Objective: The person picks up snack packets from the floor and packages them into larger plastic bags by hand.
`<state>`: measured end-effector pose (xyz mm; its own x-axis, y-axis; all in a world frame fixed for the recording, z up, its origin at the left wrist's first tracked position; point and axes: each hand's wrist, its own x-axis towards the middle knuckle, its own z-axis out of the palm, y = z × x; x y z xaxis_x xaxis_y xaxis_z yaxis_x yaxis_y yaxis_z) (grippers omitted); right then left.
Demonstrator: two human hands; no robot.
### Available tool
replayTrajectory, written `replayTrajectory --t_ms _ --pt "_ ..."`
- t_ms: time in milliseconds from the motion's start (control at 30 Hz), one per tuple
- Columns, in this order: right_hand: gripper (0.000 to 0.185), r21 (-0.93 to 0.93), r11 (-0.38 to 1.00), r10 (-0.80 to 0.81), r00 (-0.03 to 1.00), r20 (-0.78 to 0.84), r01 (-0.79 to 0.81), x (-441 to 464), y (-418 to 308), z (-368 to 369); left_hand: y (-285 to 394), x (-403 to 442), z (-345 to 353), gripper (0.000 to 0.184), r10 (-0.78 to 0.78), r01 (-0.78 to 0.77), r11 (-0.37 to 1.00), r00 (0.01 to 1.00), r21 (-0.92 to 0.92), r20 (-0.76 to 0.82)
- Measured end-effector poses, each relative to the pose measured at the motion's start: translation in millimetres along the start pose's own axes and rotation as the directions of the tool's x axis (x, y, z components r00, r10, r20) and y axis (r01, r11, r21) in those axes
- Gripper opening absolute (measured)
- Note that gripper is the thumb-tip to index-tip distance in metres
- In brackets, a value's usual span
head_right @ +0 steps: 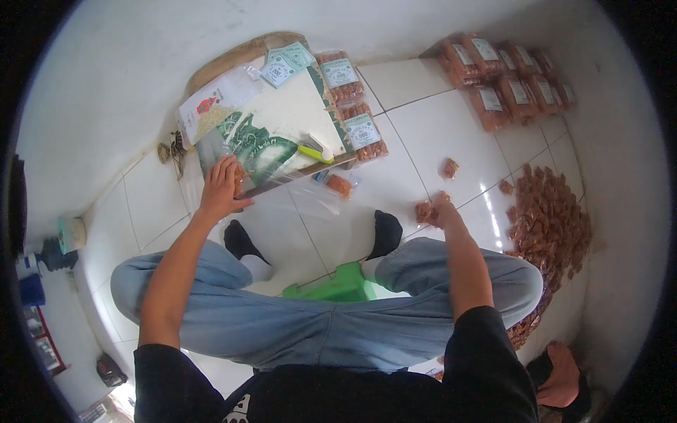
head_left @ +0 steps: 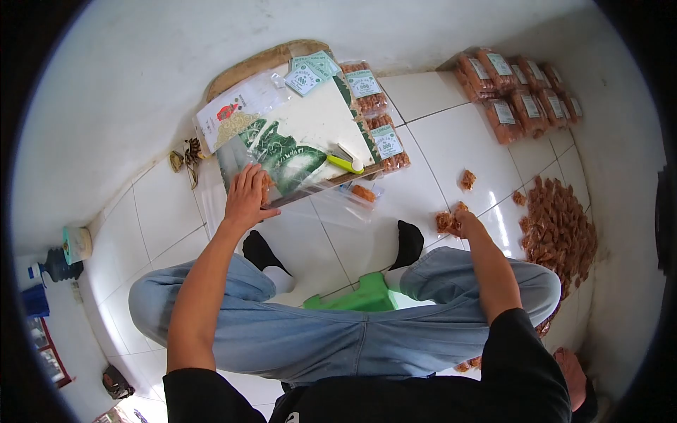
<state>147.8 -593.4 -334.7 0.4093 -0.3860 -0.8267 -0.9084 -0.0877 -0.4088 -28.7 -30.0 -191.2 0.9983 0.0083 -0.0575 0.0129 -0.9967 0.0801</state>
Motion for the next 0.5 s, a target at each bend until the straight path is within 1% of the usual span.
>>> replayTrajectory --t_ms 67,167,233,267,300,367,400,467,500 --pt "0.031 -0.011 1.0 0.018 1.0 0.018 -0.017 12 8 8 -1 0 0 0.103 0.006 -0.006 1.0 1.0 -0.011 -0.002" --pt "0.05 -0.072 0.997 0.015 0.997 0.074 -0.01 19 11 23 0 -2 -2 0.103 -0.003 0.003 1.0 1.0 -0.02 0.003" --pt "0.056 -0.152 0.988 0.007 0.992 0.127 0.012 -1 7 28 0 1 -2 0.102 -0.011 0.011 1.0 1.0 -0.017 0.003" --pt "0.061 -0.233 0.972 0.007 0.984 0.179 0.035 -10 6 32 0 0 -2 0.102 -0.007 0.007 1.0 1.0 -0.024 0.001" --pt "0.061 -0.236 0.971 0.007 0.983 0.182 0.037 -15 7 39 1 -1 -3 0.102 -0.004 0.004 1.0 1.0 -0.03 0.0" --pt "0.068 -0.385 0.922 0.045 0.999 0.024 -0.032 -24 2 56 2 0 -4 0.102 -0.013 0.013 0.999 1.0 -0.03 0.004" --pt "0.068 -0.391 0.92 0.045 0.999 0.029 -0.03 -22 4 58 2 -2 -4 0.102 -0.012 0.013 0.999 1.0 -0.035 0.017" --pt "0.059 -0.531 0.846 -0.005 0.996 0.087 0.051 -20 11 59 3 -3 -5 0.102 -0.016 0.017 0.999 1.0 -0.03 0.022" --pt "0.06 -0.592 0.8 -0.034 0.992 0.12 0.099 -16 11 62 3 -1 -5 0.102 -0.019 0.02 1.0 1.0 -0.024 0.019"
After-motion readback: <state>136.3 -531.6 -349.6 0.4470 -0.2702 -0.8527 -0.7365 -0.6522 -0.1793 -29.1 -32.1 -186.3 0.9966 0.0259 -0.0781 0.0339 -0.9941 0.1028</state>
